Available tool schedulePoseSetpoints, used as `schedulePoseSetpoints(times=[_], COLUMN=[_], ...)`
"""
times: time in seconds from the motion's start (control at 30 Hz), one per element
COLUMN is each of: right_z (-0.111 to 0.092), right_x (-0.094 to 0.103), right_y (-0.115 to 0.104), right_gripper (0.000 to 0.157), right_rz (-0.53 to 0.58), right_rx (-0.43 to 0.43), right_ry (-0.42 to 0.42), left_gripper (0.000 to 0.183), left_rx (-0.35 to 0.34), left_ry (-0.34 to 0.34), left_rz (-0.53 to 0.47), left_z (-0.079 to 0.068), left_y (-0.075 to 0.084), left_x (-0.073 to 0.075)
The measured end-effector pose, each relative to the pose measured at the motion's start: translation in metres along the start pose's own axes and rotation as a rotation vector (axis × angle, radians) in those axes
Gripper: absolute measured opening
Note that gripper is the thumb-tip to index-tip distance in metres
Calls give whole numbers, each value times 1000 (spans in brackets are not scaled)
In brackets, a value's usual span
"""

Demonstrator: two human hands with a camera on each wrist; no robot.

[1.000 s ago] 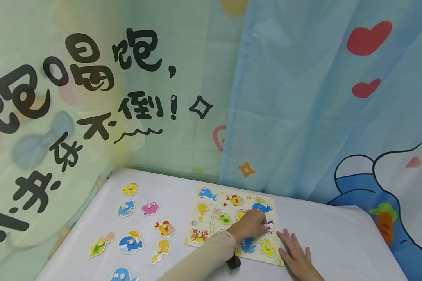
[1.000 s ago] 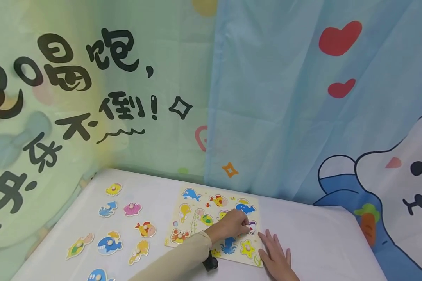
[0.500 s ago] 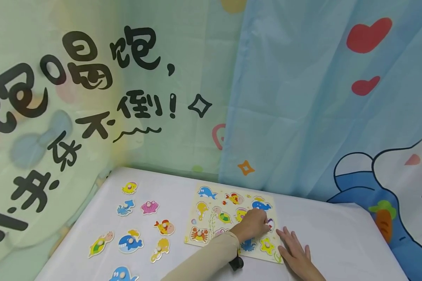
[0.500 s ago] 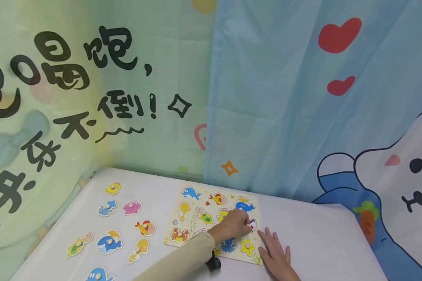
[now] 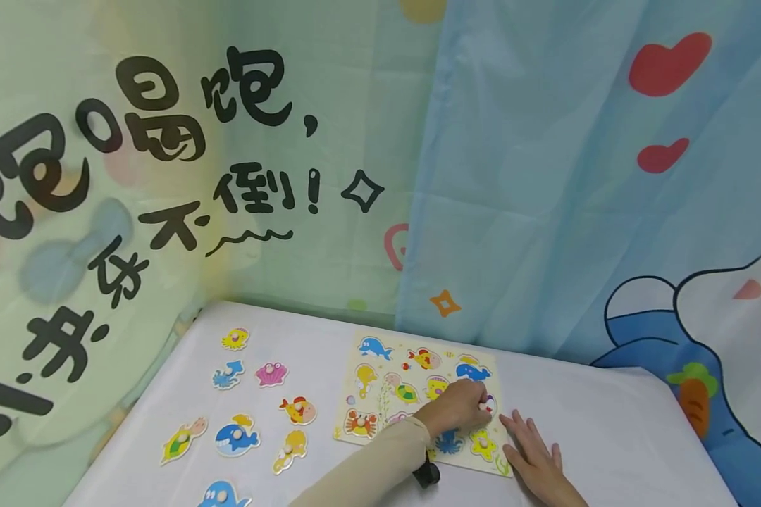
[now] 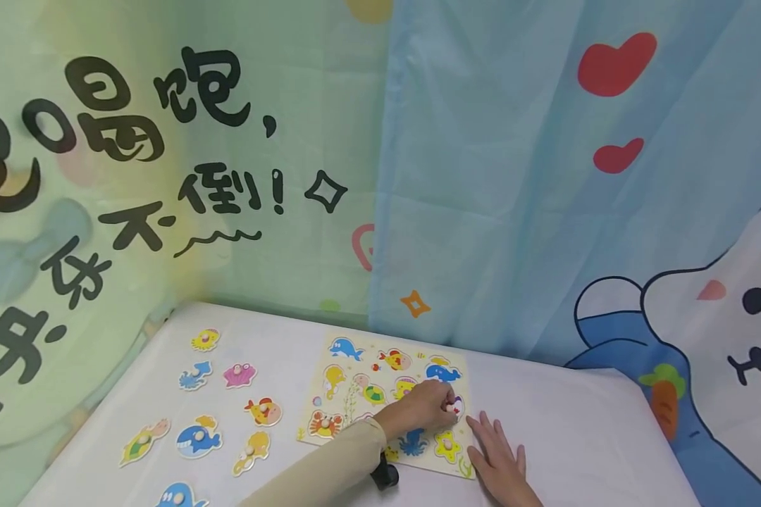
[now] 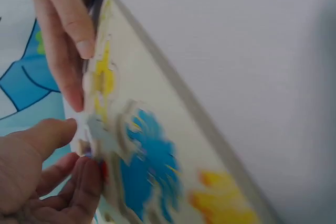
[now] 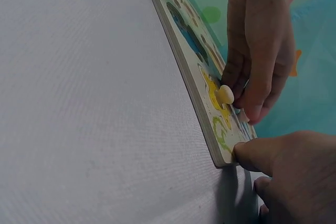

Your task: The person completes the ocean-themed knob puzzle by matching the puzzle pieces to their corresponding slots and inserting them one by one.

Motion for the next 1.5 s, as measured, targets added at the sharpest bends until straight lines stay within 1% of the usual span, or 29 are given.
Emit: schedulePoseSetpoints(times=[0.07, 0.1, 0.17, 0.27, 0.3, 0.37, 0.43, 0.57, 0.63, 0.7, 0.83, 0.93, 1.07, 1.13, 1.2, 1.3, 1.37, 1.43, 1.5], right_z=[-1, -1, -1, 0, 0, 1, 1, 2, 2, 3, 4, 4, 5, 5, 5, 5, 4, 4, 3], right_x=[1, 1, 3, 4, 4, 3, 2, 1, 1, 2, 2, 3, 5, 6, 5, 3, 1, 0, -1], right_y=[0, 0, 0, -1, -1, -1, -1, -2, -2, -3, -4, -4, -3, -3, -1, 0, 1, 1, 1], right_gripper=[61, 61, 60, 60, 60, 60, 61, 61, 60, 58, 58, 59, 58, 58, 58, 58, 59, 59, 60], right_rz=[-11, -14, -19, -17, -15, -13, -6, -7, -8, -13, -10, -14, -22, -20, -12, -4, -1, -2, 0], right_rx=[3, 5, 6, 4, -2, -11, -17, -17, -14, -17, -18, -14, -4, -1, -5, -13, -17, -18, -16], right_ry=[1, 3, 8, 18, 17, 14, 14, 15, 21, 19, 17, 18, 21, 22, 20, 14, 10, 6, 5], left_gripper=[28, 30, 32, 32, 31, 30, 30, 30, 29, 28, 25, 24, 27, 30, 32, 35, 36, 36, 33], left_rx=[-18, -38, -74, -167, -187, -204, -204, -171, -157, -122, -64, -37, 17, 60, 104, 189, 224, 238, 243], left_ry=[7, 13, 32, 80, 101, 149, 196, 293, 356, 423, 565, 625, 643, 644, 629, 556, 509, 474, 462], left_rz=[-15, -22, -45, -67, -74, -85, -70, -35, -30, -32, -13, 37, 97, 87, 42, -73, -123, -136, -139], left_z=[-1, -2, -3, -3, -3, -2, -1, -4, -7, -13, -30, -50, -85, -102, -116, -131, -137, -141, -142], left_y=[-3, -5, -9, -15, -17, -25, -36, -68, -86, -106, -149, -184, -228, -249, -269, -290, -298, -303, -305], left_x=[3, 6, 15, 35, 43, 59, 74, 104, 122, 142, 190, 226, 266, 280, 291, 299, 300, 301, 301])
Point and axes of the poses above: each hand's wrist, its own z-axis towards the middle knuckle, its own x-axis out of the back of the hand, y = z × x, the point moved 3 cm from there along z, towards the middle knuckle, and after that the axes turned 13 degrees about -z, right-handed, at the moved point
